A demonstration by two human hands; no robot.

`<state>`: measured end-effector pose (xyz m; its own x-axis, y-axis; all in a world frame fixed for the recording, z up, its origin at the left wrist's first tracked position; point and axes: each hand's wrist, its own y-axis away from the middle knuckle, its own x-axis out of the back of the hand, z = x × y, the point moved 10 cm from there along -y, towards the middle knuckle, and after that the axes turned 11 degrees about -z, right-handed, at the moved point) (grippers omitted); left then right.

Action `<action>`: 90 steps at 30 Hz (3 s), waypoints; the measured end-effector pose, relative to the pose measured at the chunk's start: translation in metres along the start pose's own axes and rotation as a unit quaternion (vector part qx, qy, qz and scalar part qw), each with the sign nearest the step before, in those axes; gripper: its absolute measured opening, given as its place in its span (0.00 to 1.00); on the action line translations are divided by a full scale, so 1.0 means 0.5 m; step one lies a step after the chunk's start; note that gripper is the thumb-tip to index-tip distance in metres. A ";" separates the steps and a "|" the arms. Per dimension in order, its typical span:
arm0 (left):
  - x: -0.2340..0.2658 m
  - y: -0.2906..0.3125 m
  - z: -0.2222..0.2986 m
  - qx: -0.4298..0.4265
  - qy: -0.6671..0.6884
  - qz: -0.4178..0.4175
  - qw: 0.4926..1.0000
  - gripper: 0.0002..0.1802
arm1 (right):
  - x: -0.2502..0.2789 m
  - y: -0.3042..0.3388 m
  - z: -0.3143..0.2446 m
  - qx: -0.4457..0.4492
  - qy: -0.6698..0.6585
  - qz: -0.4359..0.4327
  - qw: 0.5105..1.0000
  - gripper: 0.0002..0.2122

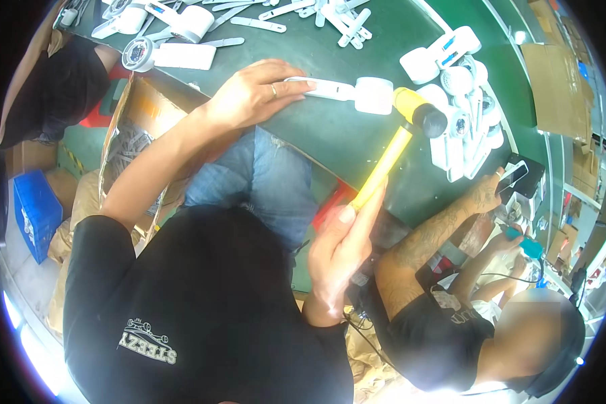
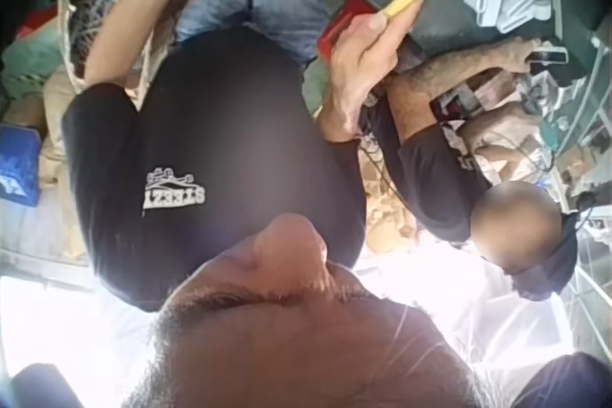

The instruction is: The recorder is using a small hammer to assemble plastic components on an industrial assembly line.

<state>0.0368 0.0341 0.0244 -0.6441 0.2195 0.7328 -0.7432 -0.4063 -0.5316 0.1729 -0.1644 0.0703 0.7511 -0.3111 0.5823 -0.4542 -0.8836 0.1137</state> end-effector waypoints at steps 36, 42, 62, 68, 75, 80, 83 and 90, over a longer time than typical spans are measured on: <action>0.468 0.369 0.003 0.325 -0.200 0.228 0.896 0.19 | -0.058 -0.156 0.155 -0.063 -0.265 -0.028 0.962 0.25; 0.674 0.512 -0.260 0.507 -0.296 0.353 0.729 0.18 | -0.072 -0.161 0.161 -0.066 -0.295 -0.036 0.953 0.25; 0.364 0.230 -0.195 0.263 -0.115 -0.064 0.956 0.36 | -0.065 -0.155 0.150 -0.027 -0.361 -0.017 0.932 0.24; 0.393 0.184 -0.094 0.108 -0.208 0.030 0.972 0.29 | -0.067 -0.166 0.165 -0.011 -0.360 -0.012 0.933 0.24; 0.326 0.153 0.095 -0.129 -0.368 0.101 0.915 0.28 | -0.067 -0.159 0.180 0.002 -0.317 -0.018 0.948 0.25; 0.267 0.127 0.109 -0.155 -0.331 0.143 0.919 0.23 | -0.089 -0.147 0.110 0.030 -0.420 -0.079 0.903 0.30; 0.204 0.105 0.105 -0.168 -0.273 0.107 0.941 0.18 | -0.112 -0.180 0.037 -0.001 -0.553 -0.104 0.827 0.29; 0.055 0.063 0.038 -0.105 -0.110 -0.025 0.988 0.25 | -0.031 -0.294 0.044 -0.039 -0.485 0.026 0.873 0.11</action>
<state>-0.0009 0.0104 0.0356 -0.5678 0.0280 0.8227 -0.8093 -0.2018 -0.5516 0.2387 -0.0372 0.0268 0.7632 -0.5340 -0.3639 -0.5027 -0.8445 0.1848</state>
